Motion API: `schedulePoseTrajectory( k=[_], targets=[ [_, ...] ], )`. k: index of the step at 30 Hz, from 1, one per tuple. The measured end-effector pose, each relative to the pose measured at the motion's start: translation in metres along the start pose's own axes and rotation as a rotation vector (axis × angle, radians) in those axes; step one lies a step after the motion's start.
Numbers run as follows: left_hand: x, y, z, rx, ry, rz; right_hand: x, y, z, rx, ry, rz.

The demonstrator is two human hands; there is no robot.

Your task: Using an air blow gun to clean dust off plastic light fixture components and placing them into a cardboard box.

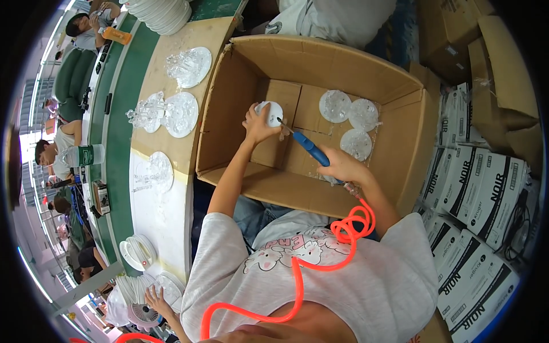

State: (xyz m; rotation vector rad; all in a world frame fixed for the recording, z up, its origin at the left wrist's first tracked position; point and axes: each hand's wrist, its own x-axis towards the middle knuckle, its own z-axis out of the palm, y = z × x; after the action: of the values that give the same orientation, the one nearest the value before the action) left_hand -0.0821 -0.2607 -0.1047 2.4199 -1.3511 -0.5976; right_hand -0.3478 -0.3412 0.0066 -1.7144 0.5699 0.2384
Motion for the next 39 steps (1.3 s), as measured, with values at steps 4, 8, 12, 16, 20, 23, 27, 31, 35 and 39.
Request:
schedulePoseTrajectory(
  k=[4,8,12,16,20,23,27,31,35,39],
  targets=[
    [0.012,-0.012,0.008,-0.293,-0.001,-0.248,0.0,-0.006,0.005,0.032,-0.014,0.009],
    [0.031,-0.013,0.002,-1.778,-0.323,-0.382,0.002,-0.004,0.01,0.02,-0.047,-0.038],
    [0.027,-0.003,0.006,-2.147,-0.252,-0.258,-0.002,-0.006,0.006,0.017,-0.048,-0.072],
    [0.012,-0.034,0.008,-2.19,-0.19,-0.336,-0.006,-0.02,0.003,0.028,-0.094,-0.023],
    [-0.004,-0.053,0.014,-2.145,-0.2,-0.393,-0.004,-0.012,0.004,0.023,-0.08,-0.033],
    [-0.007,-0.058,0.019,-2.198,-0.16,-0.413,0.0,-0.015,0.009,0.041,-0.106,-0.061],
    [-0.005,-0.04,0.017,-2.196,-0.234,-0.397,0.003,-0.002,0.006,0.053,-0.112,-0.018],
    [-0.002,-0.035,0.01,-2.214,-0.195,-0.424,0.004,0.001,0.005,0.08,-0.072,-0.044],
    [-0.002,-0.037,0.011,-2.24,-0.285,-0.342,0.006,-0.007,0.015,0.061,-0.137,-0.076],
    [-0.002,-0.027,0.007,-2.203,-0.323,-0.274,0.005,-0.003,0.013,-0.041,-0.135,-0.089]
  ],
)
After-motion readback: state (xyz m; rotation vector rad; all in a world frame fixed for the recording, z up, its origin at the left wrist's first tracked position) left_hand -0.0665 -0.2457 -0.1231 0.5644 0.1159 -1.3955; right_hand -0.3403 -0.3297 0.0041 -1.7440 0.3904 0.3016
